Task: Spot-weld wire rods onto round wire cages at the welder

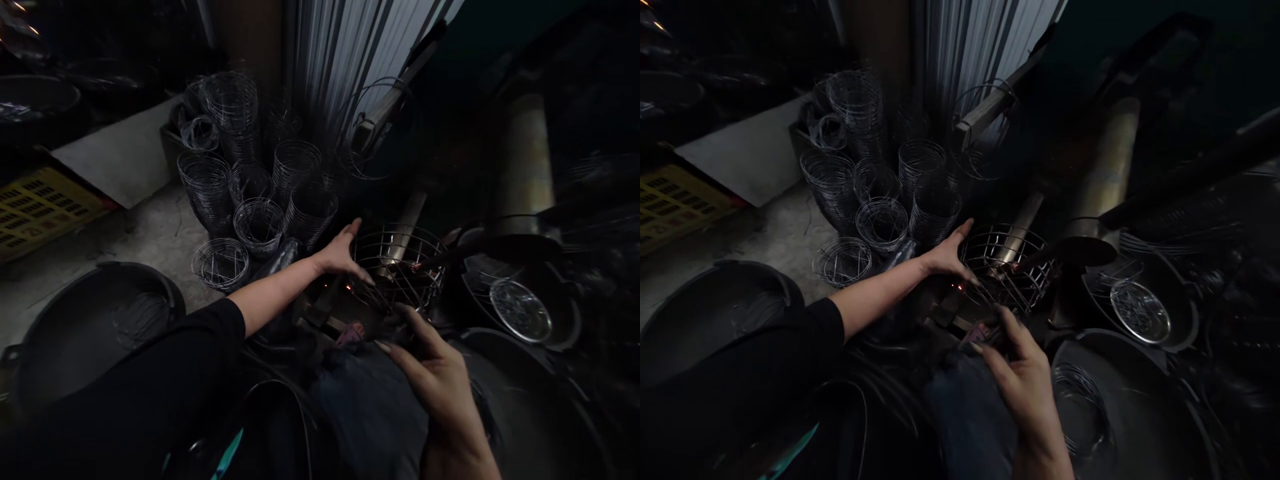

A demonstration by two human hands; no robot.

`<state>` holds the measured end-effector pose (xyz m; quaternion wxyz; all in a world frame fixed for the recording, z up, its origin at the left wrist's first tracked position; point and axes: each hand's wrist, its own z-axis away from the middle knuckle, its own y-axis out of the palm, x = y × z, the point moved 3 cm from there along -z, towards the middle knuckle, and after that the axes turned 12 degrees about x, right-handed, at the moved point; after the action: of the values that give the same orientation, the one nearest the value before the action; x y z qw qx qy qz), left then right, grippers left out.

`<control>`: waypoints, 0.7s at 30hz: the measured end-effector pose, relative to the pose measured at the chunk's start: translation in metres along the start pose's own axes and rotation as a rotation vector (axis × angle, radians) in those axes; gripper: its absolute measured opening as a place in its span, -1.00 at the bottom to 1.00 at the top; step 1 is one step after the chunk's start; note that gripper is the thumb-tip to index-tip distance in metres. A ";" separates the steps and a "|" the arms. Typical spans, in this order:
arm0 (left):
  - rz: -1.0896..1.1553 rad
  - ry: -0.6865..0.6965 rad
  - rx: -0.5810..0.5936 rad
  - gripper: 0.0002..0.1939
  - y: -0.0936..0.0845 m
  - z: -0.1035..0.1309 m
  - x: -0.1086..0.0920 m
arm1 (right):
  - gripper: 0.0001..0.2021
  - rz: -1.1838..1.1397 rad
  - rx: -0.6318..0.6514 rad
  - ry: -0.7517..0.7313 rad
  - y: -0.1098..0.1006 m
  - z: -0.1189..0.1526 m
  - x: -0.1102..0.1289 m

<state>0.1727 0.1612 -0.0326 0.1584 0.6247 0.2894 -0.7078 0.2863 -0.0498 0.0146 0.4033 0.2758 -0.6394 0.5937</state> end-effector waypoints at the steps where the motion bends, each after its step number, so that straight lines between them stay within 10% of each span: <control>1: 0.119 -0.013 0.006 0.36 0.001 0.004 0.010 | -0.54 0.059 0.032 -0.066 0.003 0.004 0.008; 9: -0.066 0.111 -0.112 0.10 -0.001 0.066 -0.012 | -0.73 0.175 0.301 -0.317 0.016 0.014 0.083; 17: -0.455 -0.013 -0.031 0.12 0.019 0.101 -0.037 | -0.74 -0.085 0.808 -0.075 0.026 0.019 0.080; 21: -0.582 -0.054 0.040 0.14 0.026 0.107 -0.041 | -0.71 -0.180 0.840 -0.038 0.038 0.022 0.076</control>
<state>0.1102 0.0703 0.0071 -0.0558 0.4995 0.4381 -0.7453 0.2113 -0.0568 0.0587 0.2943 0.4816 -0.3229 0.7598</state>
